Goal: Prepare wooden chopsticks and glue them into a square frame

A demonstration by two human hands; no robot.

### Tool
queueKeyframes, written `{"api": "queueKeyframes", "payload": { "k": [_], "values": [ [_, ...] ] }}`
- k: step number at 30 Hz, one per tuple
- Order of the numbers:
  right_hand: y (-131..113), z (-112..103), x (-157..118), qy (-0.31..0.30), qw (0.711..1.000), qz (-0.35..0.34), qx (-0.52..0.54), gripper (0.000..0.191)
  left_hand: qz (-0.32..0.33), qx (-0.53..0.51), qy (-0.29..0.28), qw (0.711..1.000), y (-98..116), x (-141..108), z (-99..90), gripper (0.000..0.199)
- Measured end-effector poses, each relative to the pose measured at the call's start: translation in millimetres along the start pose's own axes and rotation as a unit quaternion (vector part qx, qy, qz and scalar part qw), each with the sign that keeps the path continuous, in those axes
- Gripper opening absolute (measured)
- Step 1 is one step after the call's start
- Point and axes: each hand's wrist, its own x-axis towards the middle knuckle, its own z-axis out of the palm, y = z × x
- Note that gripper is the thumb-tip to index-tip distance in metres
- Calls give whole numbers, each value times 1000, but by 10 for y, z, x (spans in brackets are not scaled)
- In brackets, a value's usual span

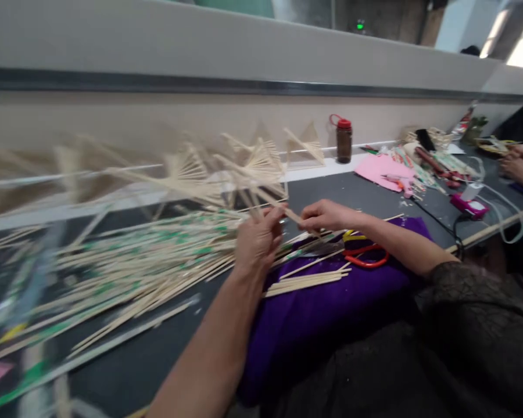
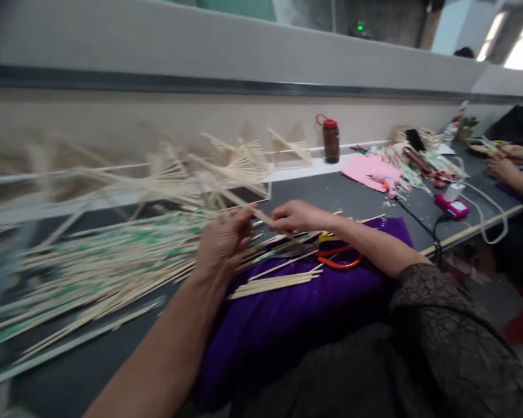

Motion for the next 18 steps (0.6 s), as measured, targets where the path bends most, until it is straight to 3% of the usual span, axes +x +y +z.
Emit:
{"api": "queueKeyframes", "payload": {
  "k": [3, 9, 14, 18],
  "values": [
    [-3, -21, 35, -10, 1000, -4, 6, 20, 14, 4, 43, 999, 83, 3, 31, 24],
    [15, -59, 57, -34, 996, 15, 84, 15, 35, 24, 12, 999, 208, -47, 60, 14],
    [-53, -85, 27, -43, 992, 57, 108, 14, 22, 38, 69, 997, 216, -102, 109, 12],
    [-21, -82, 46, -37, 989, 74, 124, 18, 20, 55, 77, 995, 185, -80, 136, 12]
  ]
}}
